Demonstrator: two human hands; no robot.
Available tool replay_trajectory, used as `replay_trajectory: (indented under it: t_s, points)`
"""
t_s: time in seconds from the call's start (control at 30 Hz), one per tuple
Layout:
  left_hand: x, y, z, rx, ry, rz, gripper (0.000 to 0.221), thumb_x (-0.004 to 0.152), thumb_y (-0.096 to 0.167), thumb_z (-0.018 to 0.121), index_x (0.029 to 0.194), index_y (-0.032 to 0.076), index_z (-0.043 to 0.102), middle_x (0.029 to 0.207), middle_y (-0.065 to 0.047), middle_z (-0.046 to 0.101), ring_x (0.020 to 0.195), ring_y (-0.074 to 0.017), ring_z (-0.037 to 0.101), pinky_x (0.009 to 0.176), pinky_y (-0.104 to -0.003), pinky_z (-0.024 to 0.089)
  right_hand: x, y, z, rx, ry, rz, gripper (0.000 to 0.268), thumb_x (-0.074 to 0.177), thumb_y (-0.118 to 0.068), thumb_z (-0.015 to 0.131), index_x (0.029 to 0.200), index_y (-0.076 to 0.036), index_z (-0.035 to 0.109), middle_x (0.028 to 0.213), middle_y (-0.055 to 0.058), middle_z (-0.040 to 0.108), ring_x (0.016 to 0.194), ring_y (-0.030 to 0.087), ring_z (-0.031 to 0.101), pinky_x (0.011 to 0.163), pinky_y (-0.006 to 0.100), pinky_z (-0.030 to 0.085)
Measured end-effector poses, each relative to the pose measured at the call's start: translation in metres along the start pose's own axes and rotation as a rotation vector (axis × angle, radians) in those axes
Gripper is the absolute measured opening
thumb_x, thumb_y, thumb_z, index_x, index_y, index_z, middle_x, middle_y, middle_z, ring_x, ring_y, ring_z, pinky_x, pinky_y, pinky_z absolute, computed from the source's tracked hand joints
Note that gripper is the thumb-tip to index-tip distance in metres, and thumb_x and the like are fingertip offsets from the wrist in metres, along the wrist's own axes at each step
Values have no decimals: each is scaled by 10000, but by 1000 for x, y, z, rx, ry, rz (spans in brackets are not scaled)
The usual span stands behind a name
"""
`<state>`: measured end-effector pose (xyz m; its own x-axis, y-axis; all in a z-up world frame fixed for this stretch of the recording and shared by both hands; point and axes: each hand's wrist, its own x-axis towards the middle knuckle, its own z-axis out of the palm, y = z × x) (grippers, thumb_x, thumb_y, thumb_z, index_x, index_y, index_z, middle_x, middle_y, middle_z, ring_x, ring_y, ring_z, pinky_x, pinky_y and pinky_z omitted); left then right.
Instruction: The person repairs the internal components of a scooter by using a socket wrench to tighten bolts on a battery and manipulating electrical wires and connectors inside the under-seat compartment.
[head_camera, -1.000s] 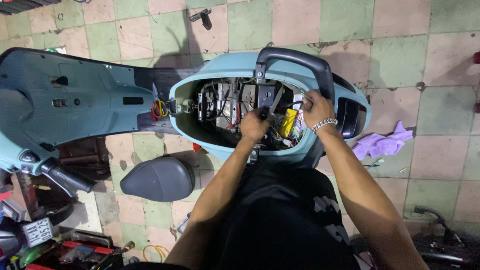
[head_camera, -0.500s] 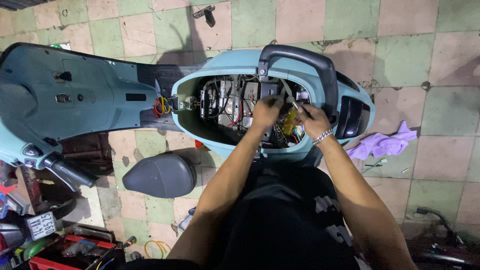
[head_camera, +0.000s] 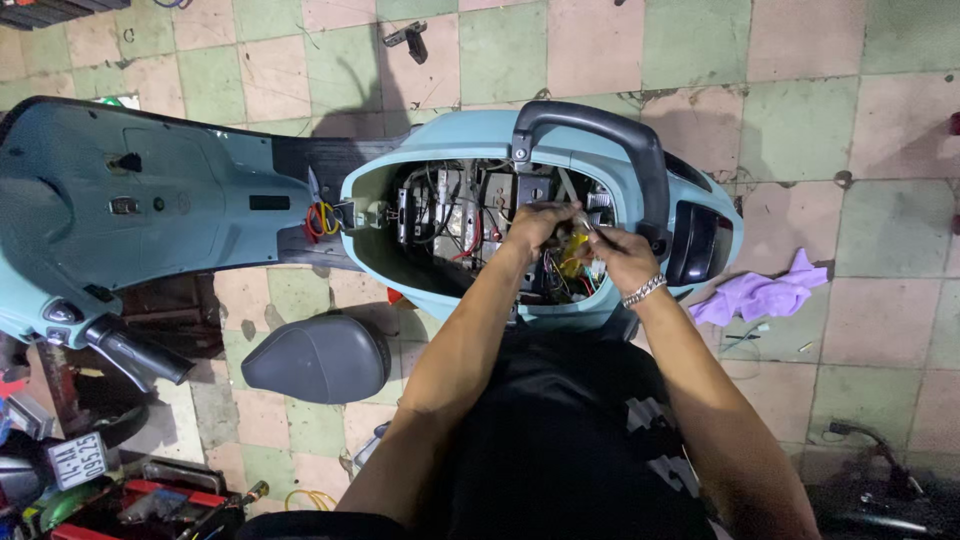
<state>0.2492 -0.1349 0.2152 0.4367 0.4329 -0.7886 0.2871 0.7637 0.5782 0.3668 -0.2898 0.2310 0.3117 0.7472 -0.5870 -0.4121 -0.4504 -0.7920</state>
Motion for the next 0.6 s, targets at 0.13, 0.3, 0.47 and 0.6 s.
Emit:
replay_trajectory:
  t_s: [0.13, 0.3, 0.47, 0.6]
  points:
    - [-24, 20, 8, 152, 71, 10, 417, 743, 200, 893, 1049, -55, 771, 982, -147, 788, 788, -195, 724, 708, -321, 604, -17, -23, 9, -257, 35, -41, 261, 994, -211, 654, 1102, -2, 768, 969, 81, 799, 917, 148, 731, 846, 275, 545]
    - [-37, 24, 17, 183, 38, 33, 401, 725, 177, 900, 1002, -70, 747, 978, -167, 789, 806, -239, 749, 734, -353, 633, -26, -24, 18, -407, 163, -90, 288, 973, -269, 695, 1087, -12, 754, 933, 81, 800, 861, 168, 748, 777, 291, 546]
    - [-41, 11, 20, 419, 231, 311, 412, 711, 150, 934, 989, 4, 668, 941, -156, 776, 789, -197, 723, 749, -331, 594, -27, -15, 18, -551, 275, -313, 233, 972, -196, 693, 1036, 19, 759, 944, 117, 760, 849, 210, 739, 755, 315, 547]
    - [-46, 4, 11, 517, 30, 471, 259, 862, 174, 785, 1079, 72, 687, 949, -127, 787, 810, -188, 750, 738, -340, 592, -28, -15, 16, -352, 248, -181, 200, 1007, -146, 630, 977, 14, 746, 838, 96, 762, 760, 175, 757, 708, 285, 572]
